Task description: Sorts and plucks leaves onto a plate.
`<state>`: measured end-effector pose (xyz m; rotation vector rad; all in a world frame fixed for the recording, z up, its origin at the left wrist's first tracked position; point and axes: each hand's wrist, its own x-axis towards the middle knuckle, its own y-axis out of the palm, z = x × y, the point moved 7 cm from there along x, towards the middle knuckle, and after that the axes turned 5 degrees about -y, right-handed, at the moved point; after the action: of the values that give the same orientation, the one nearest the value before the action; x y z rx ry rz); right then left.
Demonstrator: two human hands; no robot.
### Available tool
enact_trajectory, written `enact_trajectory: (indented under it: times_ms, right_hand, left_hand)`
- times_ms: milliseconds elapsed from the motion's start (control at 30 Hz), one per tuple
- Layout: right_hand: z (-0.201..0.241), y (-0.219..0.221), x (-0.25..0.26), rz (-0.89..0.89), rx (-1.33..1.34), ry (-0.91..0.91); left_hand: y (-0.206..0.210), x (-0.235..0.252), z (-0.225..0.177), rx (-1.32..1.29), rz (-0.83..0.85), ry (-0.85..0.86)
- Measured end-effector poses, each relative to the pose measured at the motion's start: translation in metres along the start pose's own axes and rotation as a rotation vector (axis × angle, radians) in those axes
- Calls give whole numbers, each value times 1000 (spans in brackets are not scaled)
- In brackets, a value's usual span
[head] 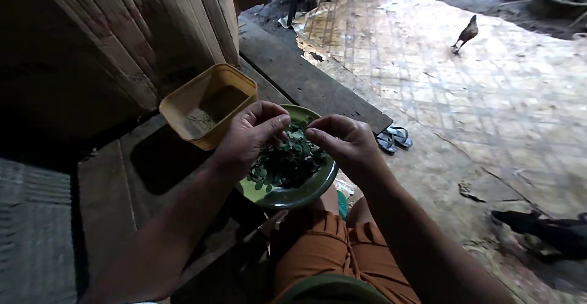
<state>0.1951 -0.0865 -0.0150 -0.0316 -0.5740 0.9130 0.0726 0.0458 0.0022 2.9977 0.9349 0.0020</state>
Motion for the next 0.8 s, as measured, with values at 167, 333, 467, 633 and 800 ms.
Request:
enact_trajectory:
  times_ms: [167,333,467,633,800]
  right_hand:
    - [2,-1,1,17,-86,-11]
    - [5,5,3,91,-137,-42]
    - [8,5,4,112,-159,-74]
    - [4,2,3,106,-158,-48]
    - [4,4,4,107,-158,-33]
  left_hand:
    - [7,-6,-14,467,102,186]
    - [14,-8,-10,495,155,288]
    - [8,-7,-11,479,62,251]
    - [2,-7,-17,655,104,314]
    - [9,-11,-18,796,79,484]
